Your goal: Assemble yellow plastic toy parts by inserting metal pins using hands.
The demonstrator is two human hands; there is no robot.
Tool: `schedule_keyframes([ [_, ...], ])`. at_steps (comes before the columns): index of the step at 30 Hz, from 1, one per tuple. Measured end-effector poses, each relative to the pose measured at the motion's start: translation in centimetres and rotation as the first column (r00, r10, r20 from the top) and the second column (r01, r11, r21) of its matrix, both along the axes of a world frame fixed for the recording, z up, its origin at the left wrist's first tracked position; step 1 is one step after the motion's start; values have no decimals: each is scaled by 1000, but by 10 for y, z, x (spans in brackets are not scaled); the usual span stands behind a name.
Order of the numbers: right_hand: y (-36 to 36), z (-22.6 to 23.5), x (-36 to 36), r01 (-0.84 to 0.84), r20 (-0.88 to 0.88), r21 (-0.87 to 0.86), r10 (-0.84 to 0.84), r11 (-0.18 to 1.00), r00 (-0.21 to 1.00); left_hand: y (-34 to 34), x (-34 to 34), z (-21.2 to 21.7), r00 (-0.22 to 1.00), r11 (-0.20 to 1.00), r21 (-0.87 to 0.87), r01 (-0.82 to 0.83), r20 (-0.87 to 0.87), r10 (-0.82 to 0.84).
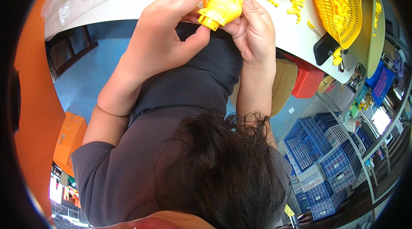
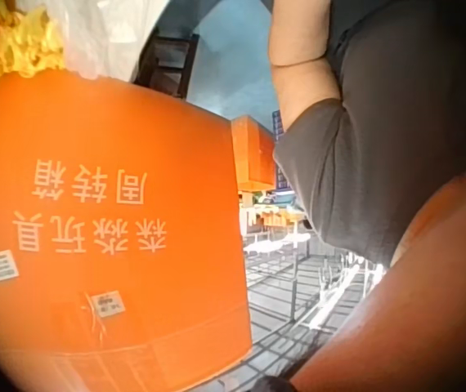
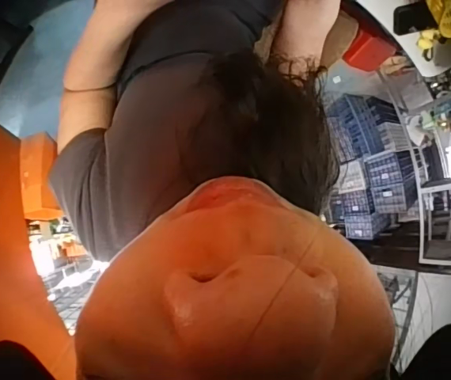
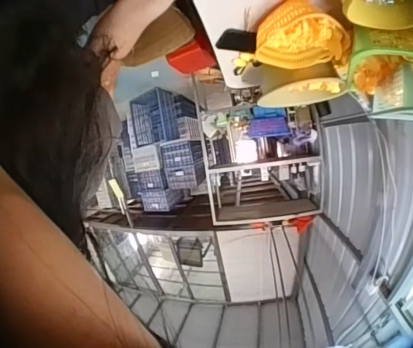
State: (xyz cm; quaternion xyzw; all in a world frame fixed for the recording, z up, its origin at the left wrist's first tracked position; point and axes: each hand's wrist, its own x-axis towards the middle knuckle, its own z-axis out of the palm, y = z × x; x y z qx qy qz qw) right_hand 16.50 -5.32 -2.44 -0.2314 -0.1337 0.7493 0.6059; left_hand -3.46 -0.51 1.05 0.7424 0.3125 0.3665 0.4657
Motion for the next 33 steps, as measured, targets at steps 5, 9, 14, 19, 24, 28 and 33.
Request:
schedule_keyframes([
  [5,-2,-2,-1,58,71,-48,-54,997,996,-1,7,-7,990,968,222,-117,-50,131],
  [9,-4,-1,0,78,93,-73,-71,994,993,-3,5,-5,992,984,126,-125,25,123],
  [14,-3,-4,-1,73,14,-49,-72,996,997,-4,6,-5,991,986,104,-133,41,129],
  [19,-3,-5,-3,91,-46,-22,-92,996,995,-8,9,-5,973,984,15,-175,155,170],
  [24,-6,6,-16,163,274,95,-183,982,944,-7,11,-6,982,988,-45,-151,104,155],
  [28,-9,16,-20,130,670,115,-173,985,722,-8,13,-8,985,988,-22,-153,81,154],
  [33,-7,17,-25,182,630,-8,-136,983,764,-2,18,-5,985,984,49,-171,-24,172],
])
